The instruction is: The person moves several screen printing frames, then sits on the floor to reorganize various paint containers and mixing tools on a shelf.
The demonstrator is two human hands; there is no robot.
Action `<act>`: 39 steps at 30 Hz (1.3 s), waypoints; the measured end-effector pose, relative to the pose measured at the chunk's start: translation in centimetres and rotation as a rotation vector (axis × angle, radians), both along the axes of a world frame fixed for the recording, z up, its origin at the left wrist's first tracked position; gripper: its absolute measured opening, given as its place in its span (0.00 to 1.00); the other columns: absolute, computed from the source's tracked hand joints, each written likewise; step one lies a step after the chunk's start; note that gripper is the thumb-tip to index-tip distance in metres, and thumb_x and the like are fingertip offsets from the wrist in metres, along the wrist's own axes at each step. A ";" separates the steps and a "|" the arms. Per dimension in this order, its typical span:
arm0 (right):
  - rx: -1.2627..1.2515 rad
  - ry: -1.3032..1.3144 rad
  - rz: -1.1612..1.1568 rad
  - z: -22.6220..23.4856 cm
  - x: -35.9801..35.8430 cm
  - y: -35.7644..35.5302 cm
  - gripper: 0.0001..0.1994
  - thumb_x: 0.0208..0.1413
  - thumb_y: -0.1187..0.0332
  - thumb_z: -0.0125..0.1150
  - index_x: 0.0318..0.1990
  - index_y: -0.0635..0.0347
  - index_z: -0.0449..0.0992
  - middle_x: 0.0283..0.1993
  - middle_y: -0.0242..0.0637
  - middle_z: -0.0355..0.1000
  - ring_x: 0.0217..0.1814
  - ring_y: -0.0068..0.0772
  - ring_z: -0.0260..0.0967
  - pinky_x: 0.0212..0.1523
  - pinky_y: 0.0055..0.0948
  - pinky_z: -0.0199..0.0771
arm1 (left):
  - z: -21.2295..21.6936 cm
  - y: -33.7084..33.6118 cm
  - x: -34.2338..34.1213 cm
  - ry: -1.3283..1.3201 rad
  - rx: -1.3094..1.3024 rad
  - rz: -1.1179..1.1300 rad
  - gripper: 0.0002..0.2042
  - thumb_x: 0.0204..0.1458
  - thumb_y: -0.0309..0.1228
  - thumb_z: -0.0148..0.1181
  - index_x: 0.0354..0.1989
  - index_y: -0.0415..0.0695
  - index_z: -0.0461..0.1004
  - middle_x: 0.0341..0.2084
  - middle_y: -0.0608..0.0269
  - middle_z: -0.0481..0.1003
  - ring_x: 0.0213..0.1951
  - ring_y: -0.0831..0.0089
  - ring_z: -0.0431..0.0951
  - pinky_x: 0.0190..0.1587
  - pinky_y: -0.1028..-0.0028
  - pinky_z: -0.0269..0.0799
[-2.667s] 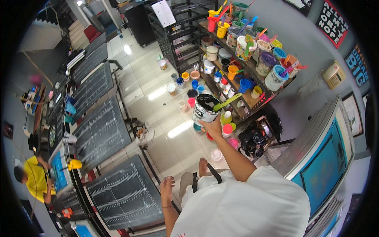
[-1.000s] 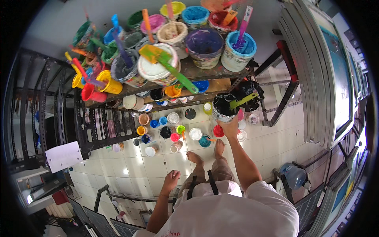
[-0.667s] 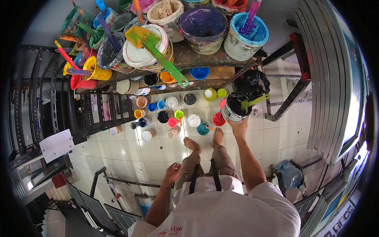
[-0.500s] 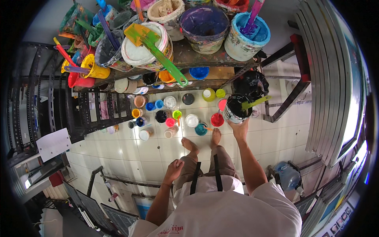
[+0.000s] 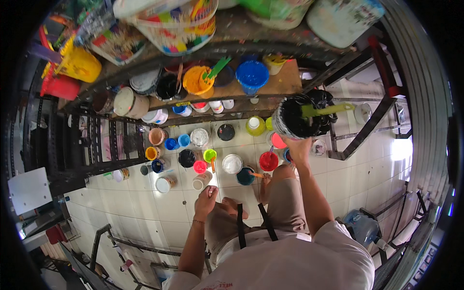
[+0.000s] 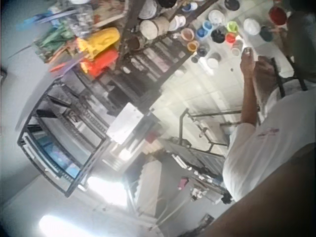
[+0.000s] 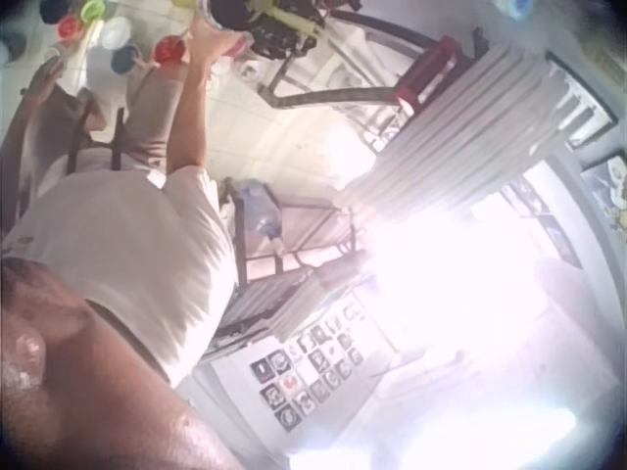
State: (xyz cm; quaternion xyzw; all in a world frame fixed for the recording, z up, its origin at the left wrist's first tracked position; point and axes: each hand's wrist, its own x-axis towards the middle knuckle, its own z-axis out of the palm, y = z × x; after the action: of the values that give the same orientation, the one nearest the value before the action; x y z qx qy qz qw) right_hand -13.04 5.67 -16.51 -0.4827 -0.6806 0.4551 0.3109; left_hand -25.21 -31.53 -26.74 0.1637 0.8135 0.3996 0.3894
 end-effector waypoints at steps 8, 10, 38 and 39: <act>-0.075 -0.013 -0.001 -11.6 3.6 -3.4 0.28 0.38 0.72 0.73 0.48 0.73 0.71 0.46 0.44 0.74 0.46 0.35 0.71 0.52 0.31 0.69 | -10.8 2.1 -5.5 0.130 0.168 -0.015 0.09 0.57 0.31 0.56 0.40 0.37 0.74 0.30 0.59 0.77 0.31 0.73 0.77 0.35 0.74 0.71; -0.004 0.108 -0.043 -15.8 3.5 -1.6 0.24 0.39 0.72 0.73 0.46 0.73 0.73 0.44 0.43 0.75 0.44 0.33 0.72 0.51 0.29 0.70 | -13.0 3.3 -6.7 0.073 0.236 0.039 0.09 0.58 0.30 0.55 0.41 0.38 0.73 0.30 0.62 0.77 0.32 0.77 0.75 0.35 0.76 0.70; 0.643 0.173 -0.175 -4.2 -8.4 2.9 0.40 0.35 0.60 0.75 0.56 0.70 0.62 0.52 0.54 0.69 0.55 0.51 0.68 0.56 0.39 0.65 | 1.9 26.3 -8.9 0.757 0.852 -0.010 0.19 0.52 0.28 0.61 0.50 0.33 0.68 0.43 0.49 0.70 0.28 0.68 0.72 0.33 0.69 0.69; 0.645 0.147 -0.191 -4.4 -8.5 3.2 0.42 0.35 0.60 0.75 0.57 0.71 0.60 0.53 0.56 0.68 0.56 0.52 0.67 0.57 0.39 0.64 | 2.7 28.1 -9.4 0.776 0.819 0.011 0.22 0.50 0.29 0.62 0.52 0.32 0.65 0.46 0.46 0.68 0.31 0.61 0.74 0.36 0.64 0.70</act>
State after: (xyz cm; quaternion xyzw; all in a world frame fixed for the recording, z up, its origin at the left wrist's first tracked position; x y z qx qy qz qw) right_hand -21.56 8.87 -20.88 -0.3869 -0.7169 0.2188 0.5371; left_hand -34.57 -3.40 -23.99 0.4322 0.6766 0.5951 -0.0357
